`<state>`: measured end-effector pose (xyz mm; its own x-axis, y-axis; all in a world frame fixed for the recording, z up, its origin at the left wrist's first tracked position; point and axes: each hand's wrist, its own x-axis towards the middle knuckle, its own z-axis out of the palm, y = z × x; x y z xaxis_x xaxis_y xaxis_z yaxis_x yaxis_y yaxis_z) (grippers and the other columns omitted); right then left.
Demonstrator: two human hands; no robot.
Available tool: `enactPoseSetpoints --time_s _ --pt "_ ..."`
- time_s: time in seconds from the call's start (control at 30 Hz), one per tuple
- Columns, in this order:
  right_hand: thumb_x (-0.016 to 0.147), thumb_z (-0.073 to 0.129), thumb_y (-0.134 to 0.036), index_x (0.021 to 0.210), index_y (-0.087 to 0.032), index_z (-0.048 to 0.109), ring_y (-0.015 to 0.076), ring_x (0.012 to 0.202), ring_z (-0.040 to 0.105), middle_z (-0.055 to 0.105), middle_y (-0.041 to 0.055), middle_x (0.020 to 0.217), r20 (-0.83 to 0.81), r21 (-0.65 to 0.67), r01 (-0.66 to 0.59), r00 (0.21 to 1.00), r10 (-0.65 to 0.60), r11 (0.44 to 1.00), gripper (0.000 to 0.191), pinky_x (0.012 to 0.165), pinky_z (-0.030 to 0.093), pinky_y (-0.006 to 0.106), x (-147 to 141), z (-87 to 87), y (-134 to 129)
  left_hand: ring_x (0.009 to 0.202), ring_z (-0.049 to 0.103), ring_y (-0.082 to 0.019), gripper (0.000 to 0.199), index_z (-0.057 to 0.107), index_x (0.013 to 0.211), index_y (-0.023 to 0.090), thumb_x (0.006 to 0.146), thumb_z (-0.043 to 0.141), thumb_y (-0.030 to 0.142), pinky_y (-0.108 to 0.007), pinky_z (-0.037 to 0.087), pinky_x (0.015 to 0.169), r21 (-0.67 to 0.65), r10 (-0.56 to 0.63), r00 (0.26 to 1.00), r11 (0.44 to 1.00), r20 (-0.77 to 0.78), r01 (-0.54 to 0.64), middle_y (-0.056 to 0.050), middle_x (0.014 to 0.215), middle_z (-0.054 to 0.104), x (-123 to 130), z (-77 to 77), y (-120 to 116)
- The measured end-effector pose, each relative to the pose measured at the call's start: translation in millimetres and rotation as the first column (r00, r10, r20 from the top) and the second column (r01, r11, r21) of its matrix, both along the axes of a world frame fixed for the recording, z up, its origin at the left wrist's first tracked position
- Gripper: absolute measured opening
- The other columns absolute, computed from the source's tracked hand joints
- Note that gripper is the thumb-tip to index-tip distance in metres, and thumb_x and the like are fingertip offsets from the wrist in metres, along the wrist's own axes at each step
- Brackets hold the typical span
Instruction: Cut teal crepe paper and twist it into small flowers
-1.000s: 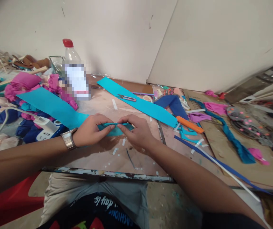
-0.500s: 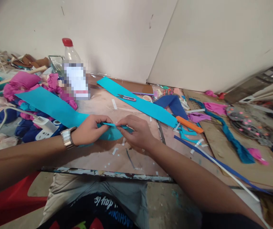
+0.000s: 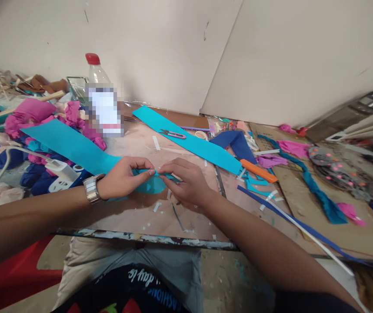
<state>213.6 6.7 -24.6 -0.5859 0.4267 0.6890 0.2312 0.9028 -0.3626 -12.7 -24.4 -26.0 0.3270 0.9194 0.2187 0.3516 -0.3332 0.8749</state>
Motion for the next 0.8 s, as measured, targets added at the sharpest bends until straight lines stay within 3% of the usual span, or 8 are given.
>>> enactPoseSetpoints --time_s 0.3,0.53,0.8 --pt "0.095 0.068 -0.02 0.104 -0.024 0.073 0.0184 0.084 0.075 0.079 0.0057 0.092 0.044 0.042 0.091 0.995 -0.093 0.995 0.011 0.076 0.061 0.032 0.4 1.0 -2.7 0.076 0.066 -0.015 0.028 0.076 0.084 0.017 0.096 0.064 0.04 -0.026 0.048 0.069 0.024 0.011 0.999 1.0 0.032 -0.012 -0.001 0.081 0.076 2.1 1.2 -0.6" --pt "0.096 0.066 -0.018 0.103 -0.024 0.072 0.0186 0.083 0.074 0.079 0.0053 0.091 0.056 0.086 0.087 0.994 -0.092 0.992 0.011 0.075 0.059 0.032 0.5 0.4 -2.0 0.08 0.069 -0.016 0.027 0.078 0.091 0.019 0.097 0.065 0.041 -0.026 0.051 0.072 0.033 0.02 0.999 0.999 0.034 -0.021 -0.002 0.086 0.078 2.5 -1.5 -2.2" --pt "0.096 0.066 -0.02 0.101 -0.023 0.071 0.0192 0.085 0.074 0.079 0.0048 0.092 0.068 0.063 0.105 0.992 -0.11 0.992 0.007 0.078 0.059 0.032 -0.6 -0.6 -2.9 0.083 0.071 -0.017 0.026 0.078 0.095 0.019 0.1 0.061 0.039 -0.028 0.05 0.075 0.188 0.019 0.999 0.982 -0.049 -0.009 -0.002 0.092 0.08 1.0 -0.9 -3.0"
